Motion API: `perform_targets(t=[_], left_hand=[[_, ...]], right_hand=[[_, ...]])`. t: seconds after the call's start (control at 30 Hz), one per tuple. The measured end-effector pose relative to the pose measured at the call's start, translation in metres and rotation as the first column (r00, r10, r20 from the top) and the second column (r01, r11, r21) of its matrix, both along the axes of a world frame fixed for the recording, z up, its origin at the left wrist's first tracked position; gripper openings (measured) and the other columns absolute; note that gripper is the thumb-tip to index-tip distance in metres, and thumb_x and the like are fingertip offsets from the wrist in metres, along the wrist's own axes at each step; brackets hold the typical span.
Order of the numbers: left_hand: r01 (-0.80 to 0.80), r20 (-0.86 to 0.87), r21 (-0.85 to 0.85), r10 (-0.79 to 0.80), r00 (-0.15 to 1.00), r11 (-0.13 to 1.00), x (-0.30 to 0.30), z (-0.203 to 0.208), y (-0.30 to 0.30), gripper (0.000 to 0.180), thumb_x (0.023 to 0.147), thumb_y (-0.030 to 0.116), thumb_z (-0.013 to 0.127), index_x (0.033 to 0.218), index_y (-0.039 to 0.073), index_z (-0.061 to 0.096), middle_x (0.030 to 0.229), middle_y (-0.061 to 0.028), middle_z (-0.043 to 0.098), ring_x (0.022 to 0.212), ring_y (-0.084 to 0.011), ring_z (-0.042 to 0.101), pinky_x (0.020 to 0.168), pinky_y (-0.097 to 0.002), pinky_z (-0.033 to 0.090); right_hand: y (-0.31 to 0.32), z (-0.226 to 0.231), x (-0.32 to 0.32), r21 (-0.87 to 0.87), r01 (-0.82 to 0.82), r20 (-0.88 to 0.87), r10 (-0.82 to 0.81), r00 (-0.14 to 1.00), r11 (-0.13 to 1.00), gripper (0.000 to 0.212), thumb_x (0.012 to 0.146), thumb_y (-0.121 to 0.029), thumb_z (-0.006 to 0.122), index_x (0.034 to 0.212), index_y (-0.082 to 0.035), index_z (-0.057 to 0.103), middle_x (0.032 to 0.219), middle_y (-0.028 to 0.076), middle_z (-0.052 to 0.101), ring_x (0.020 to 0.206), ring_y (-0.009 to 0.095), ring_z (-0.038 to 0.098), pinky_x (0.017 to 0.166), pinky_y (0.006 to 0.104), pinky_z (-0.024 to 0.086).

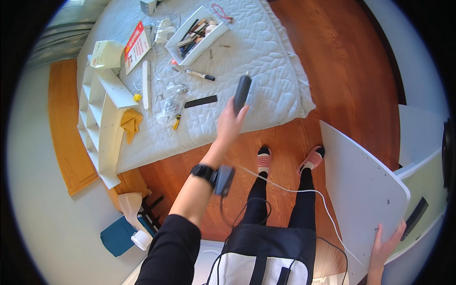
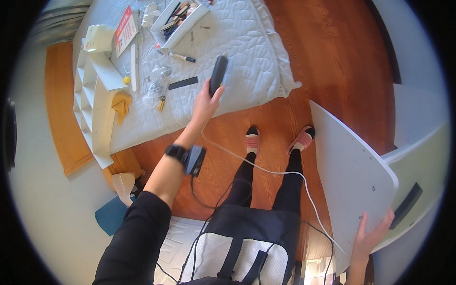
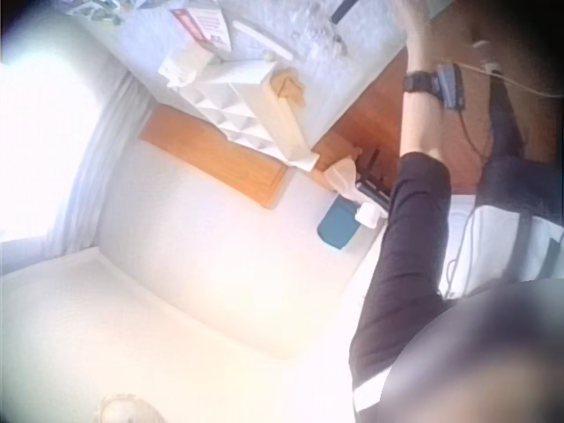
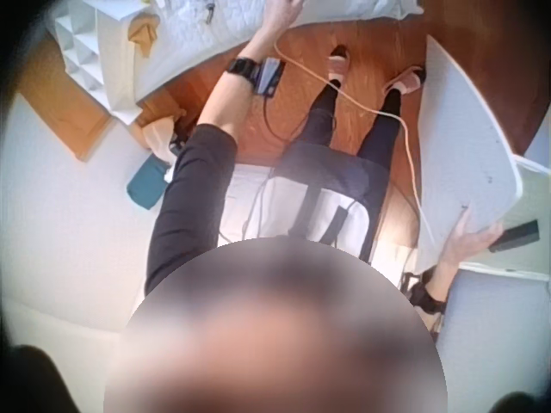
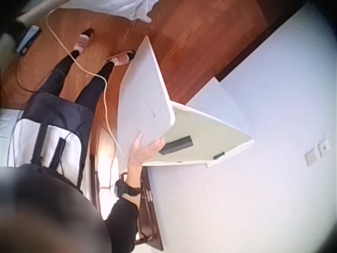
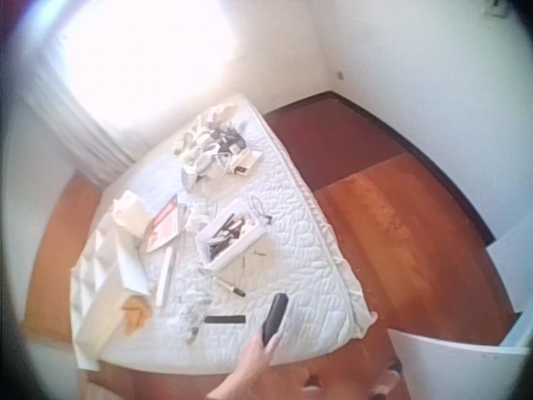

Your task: The person assembles a white furniture panel by inserting screws and tightening them with a manual screwdriver and a cordless electric screwdriver. They repeatedly pick screws from a nearby bed, align them with pre-drilled holes, and drive them into the panel.

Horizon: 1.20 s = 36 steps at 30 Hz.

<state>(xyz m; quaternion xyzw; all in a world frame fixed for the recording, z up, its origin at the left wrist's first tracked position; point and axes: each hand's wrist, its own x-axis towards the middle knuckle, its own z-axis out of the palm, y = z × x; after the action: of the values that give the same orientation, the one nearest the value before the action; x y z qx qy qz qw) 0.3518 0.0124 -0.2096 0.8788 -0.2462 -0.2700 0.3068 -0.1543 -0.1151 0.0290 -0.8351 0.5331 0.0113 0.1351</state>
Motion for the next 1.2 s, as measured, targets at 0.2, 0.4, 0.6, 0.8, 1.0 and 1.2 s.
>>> perform_targets(t=[0.2,0.4,0.6,0.8,1.0,1.2], left_hand=[[0.211,0.435,-0.044,-0.171,0.884,0.977,0.067,-0.037,0.018,0.031,0.084,0.02,0.067,0.109,0.002,0.064,0.108,-0.0179,0.059,0.104,-0.0346,0.053,0.091,-0.0402,0.044],[0.033,0.61,0.298,-0.217,0.762,0.954,0.146,-0.023,0.098,0.02,0.082,0.01,0.062,0.1,0.001,0.063,0.103,-0.0187,0.062,0.098,-0.035,0.059,0.083,-0.0446,0.048],[-0.121,0.529,0.546,-0.23,0.817,0.829,0.186,-0.07,0.168,0.017,0.086,0.007,0.05,0.096,0.001,0.062,0.098,-0.0222,0.064,0.093,-0.0394,0.062,0.077,-0.049,0.05],[0.109,0.42,0.764,-0.618,0.664,0.636,0.21,-0.06,0.188,0.023,0.085,0.023,0.057,0.08,0.006,0.071,0.081,-0.0177,0.067,0.073,-0.0353,0.063,0.062,-0.0472,0.049],[0.054,-0.138,-0.019,-0.056,0.989,0.998,0.054,0.055,0.094,0.024,0.101,0.022,0.049,0.112,0.002,0.055,0.085,-0.006,0.06,0.078,-0.0225,0.059,0.065,-0.0324,0.046],[0.424,-0.766,-0.328,-0.5,0.403,0.844,-0.201,0.184,-0.004,0.023,0.094,0.013,0.061,0.112,0.0,0.066,0.076,-0.0059,0.065,0.063,-0.0081,0.057,0.058,-0.0241,0.046]], right_hand=[[0.0,0.002,-0.003,0.004,0.058,-0.023,-0.058,0.998,0.998,0.053,0.088,-0.001,0.062,0.135,0.003,0.037,0.134,0.02,0.043,0.123,0.036,0.044,0.105,0.042,0.032],[0.001,0.002,-0.009,0.042,0.091,-0.01,-0.09,0.996,0.995,0.05,0.089,0.0,0.059,0.135,0.004,0.037,0.134,0.02,0.044,0.124,0.036,0.044,0.105,0.0409,0.032],[0.001,0.002,-0.006,-0.002,0.034,0.006,-0.034,0.999,0.999,0.054,0.087,-0.001,0.061,0.135,0.005,0.038,0.133,0.021,0.045,0.124,0.035,0.044,0.106,0.0409,0.032],[-0.006,0.002,-0.011,-0.058,-0.083,-0.081,0.078,0.994,0.995,0.057,0.085,-0.007,0.065,0.133,0.005,0.039,0.13,0.024,0.044,0.119,0.038,0.046,0.103,0.0423,0.035],[-0.019,0.009,0.024,0.107,-0.053,0.198,0.031,0.98,0.993,0.051,0.099,-0.035,0.043,0.128,0.007,0.047,0.127,0.022,0.052,0.114,0.036,0.053,0.096,0.0416,0.042],[-0.033,0.02,0.037,0.274,-0.123,0.275,0.044,0.96,0.954,0.061,0.102,-0.044,0.029,0.132,0.006,0.046,0.135,0.02,0.048,0.121,0.034,0.048,0.102,0.0394,0.037]])
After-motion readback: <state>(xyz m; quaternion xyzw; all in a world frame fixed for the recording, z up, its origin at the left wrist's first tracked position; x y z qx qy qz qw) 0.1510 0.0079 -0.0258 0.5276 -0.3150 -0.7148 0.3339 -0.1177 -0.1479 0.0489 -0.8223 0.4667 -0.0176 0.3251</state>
